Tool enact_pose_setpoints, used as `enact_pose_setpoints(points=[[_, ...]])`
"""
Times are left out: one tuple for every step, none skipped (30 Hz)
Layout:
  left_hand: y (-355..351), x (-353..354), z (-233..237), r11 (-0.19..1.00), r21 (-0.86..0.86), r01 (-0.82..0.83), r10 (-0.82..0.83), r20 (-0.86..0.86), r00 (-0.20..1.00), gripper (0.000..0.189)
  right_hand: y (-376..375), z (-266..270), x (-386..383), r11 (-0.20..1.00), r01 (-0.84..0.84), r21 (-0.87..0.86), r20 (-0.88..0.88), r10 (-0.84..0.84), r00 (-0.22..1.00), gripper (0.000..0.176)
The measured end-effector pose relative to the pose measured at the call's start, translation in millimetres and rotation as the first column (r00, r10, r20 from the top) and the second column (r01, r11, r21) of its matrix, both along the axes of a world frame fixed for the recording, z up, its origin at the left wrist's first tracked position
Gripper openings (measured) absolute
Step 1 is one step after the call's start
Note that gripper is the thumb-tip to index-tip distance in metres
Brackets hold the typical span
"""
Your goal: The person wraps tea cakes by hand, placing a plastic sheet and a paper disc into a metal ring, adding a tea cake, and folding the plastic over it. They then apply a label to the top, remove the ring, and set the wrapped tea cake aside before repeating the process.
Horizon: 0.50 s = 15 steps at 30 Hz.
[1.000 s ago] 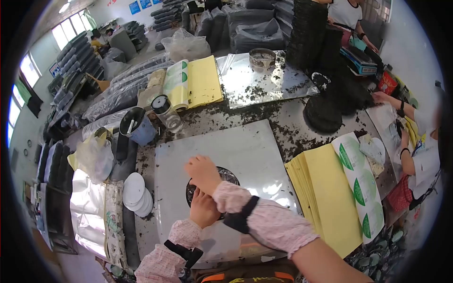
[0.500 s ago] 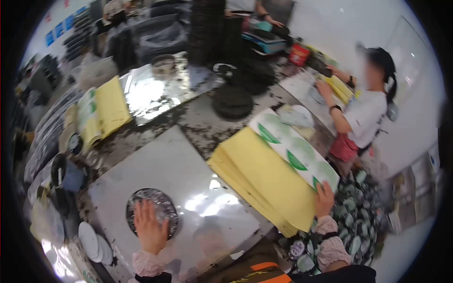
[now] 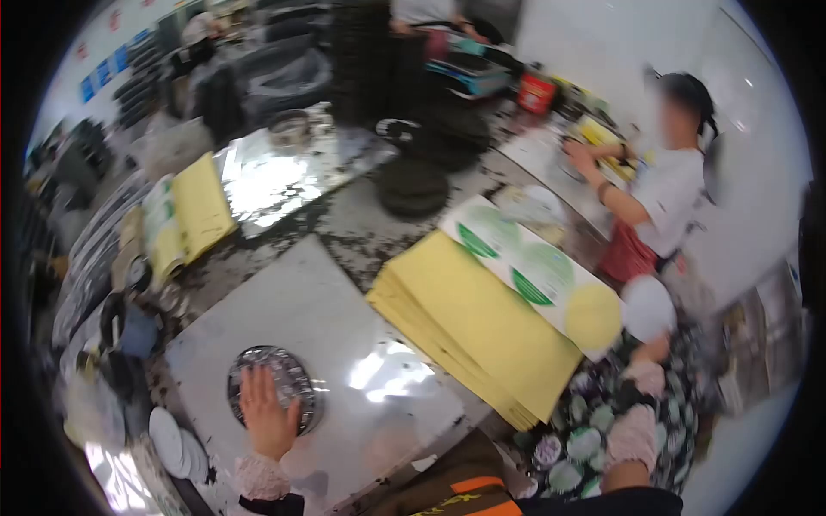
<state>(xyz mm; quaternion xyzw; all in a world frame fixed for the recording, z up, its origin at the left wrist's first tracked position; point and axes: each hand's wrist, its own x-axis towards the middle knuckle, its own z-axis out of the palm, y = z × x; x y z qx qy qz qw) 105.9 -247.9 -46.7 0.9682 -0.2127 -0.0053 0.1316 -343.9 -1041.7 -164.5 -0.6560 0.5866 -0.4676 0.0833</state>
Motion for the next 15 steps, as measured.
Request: enact_pose_setpoints(points=[[-2, 0, 3, 1.000, -0.003, -0.005, 0.006, 0.007, 1.000, 0.080, 30, 49, 32, 0.987, 0.009, 0.161, 0.326, -0.062, 0.943, 0.028], [-2, 0, 4, 1.000, -0.003, -0.005, 0.005, 0.031, 1.000, 0.079, 63, 87, 75, 0.967, -0.054, 0.248, 0.483, -0.075, 0.872, 0.037], [-4, 0, 7, 1.000, -0.018, -0.010, 0.010, 0.042, 0.999, 0.078, 109, 114, 121, 0.939, -0.175, 0.297, 0.574, -0.030, 0.818, 0.047], [-4, -1, 9, 0.999, -0.025, -0.024, 0.025, 0.042, 0.999, 0.077, 104, 46, 162, 0.958, -0.278, 0.075, -0.004, 0.279, 0.960, 0.044], [0, 0, 3, 1.000, -0.012, -0.009, 0.010, 0.087, 0.996, 0.076, 104, -17, 206, 0.877, -0.401, -0.266, -0.546, 0.205, 0.812, 0.042], [3, 1, 2, 1.000, -0.027, -0.005, 0.008, 0.094, 0.996, 0.075, 210, -13, 289, 0.717, -0.676, -0.171, -0.235, 0.637, 0.734, 0.038], [3, 0, 2, 0.999, -0.048, 0.011, -0.006, 0.100, 0.995, 0.074, 298, 17, 329, 0.478, -0.869, -0.124, -0.385, 0.784, 0.487, 0.048], [2, -3, 1, 0.999, -0.047, -0.003, 0.008, 0.103, 0.995, 0.072, 385, 46, 369, 0.135, -0.991, 0.019, -0.459, 0.882, 0.111, 0.060], [1, -4, 1, 0.999, -0.046, -0.007, 0.012, 0.110, 0.994, 0.070, 473, 76, 410, -0.184, -0.961, 0.207, -0.419, 0.871, -0.257, 0.073], [2, -1, 2, 0.999, -0.043, -0.006, 0.011, 0.122, 0.992, 0.067, 515, 95, 428, -0.349, -0.926, 0.143, -0.334, 0.864, -0.377, 0.081], [8, 2, -3, 0.996, -0.074, 0.055, -0.044, 0.137, 0.990, 0.065, 557, 114, 445, -0.505, -0.859, 0.078, -0.261, 0.822, -0.507, 0.089], [14, 1, -17, 0.988, -0.104, 0.116, -0.100, 0.151, 0.983, 0.062, 581, 127, 451, -0.572, -0.812, 0.116, -0.323, 0.751, -0.575, 0.090], [19, 0, -29, 0.975, -0.135, 0.176, -0.153, 0.163, 0.975, 0.060, 591, 127, 454, -0.591, -0.793, 0.148, -0.353, 0.717, -0.601, 0.090], [22, -4, -40, 0.975, -0.145, 0.166, -0.139, 0.178, 0.974, 0.058, 599, 125, 455, -0.607, -0.773, 0.183, -0.377, 0.683, -0.626, 0.090], [22, -6, -43, 0.976, -0.155, 0.156, -0.125, 0.193, 0.973, 0.056, 608, 127, 454, -0.616, -0.756, 0.222, -0.393, 0.653, -0.648, 0.090]])
